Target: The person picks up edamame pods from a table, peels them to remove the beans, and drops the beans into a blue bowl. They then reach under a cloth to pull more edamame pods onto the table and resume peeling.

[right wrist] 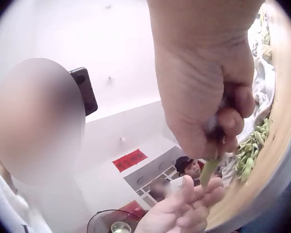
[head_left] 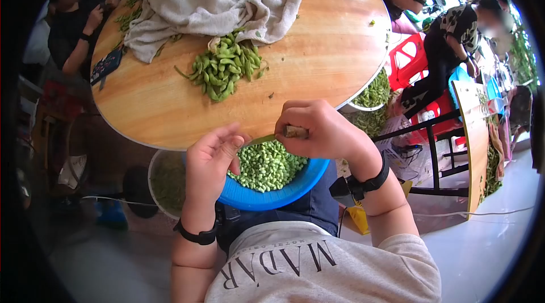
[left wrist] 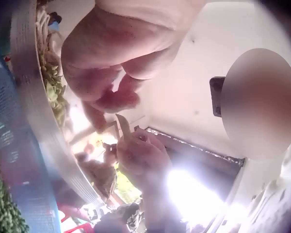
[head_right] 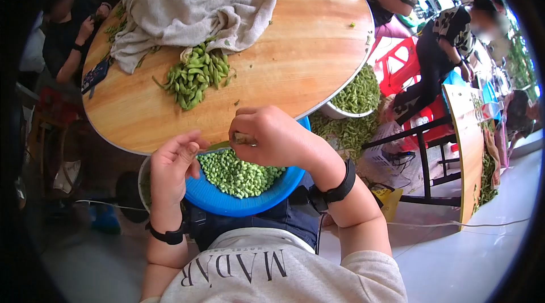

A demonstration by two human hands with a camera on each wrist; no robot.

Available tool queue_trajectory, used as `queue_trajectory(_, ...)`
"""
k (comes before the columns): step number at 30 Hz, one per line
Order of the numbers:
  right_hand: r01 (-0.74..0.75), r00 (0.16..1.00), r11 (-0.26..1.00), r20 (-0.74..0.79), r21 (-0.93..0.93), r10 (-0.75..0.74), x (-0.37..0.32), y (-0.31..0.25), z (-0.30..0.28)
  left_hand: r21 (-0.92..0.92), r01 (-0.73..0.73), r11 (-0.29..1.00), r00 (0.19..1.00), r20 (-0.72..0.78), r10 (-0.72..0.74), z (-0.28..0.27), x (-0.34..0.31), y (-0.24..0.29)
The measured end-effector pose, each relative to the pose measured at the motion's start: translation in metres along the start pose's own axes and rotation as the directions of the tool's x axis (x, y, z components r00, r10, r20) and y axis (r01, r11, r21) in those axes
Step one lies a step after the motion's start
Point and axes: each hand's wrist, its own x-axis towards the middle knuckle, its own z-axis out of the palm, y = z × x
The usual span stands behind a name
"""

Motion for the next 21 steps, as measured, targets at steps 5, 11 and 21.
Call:
queue_trajectory(5,0.069,0.997,0.997,0.047,-0.028,-0.068,-0.007,-0.013,0.004,0.030,0.296,0.955,0.886,0.366,-0.286,-0.010,-0.006,-0.001)
queue_trajectory(11,-0.345,0.881,0.753,-0.084,0.560,0.466,-0.031,-0.008,0.023,0.048,0.056,0.997,0.996,0.069,-0.059,0.010,-0.025,-0.013)
queue_trajectory(21,-0.390,0.883,0.545,0.133,0.742,0.450,-0.038,-0.012,0.062,0.661,-0.402,0.634,0.886,0.104,0.453,0.022,-0.032,-0.021)
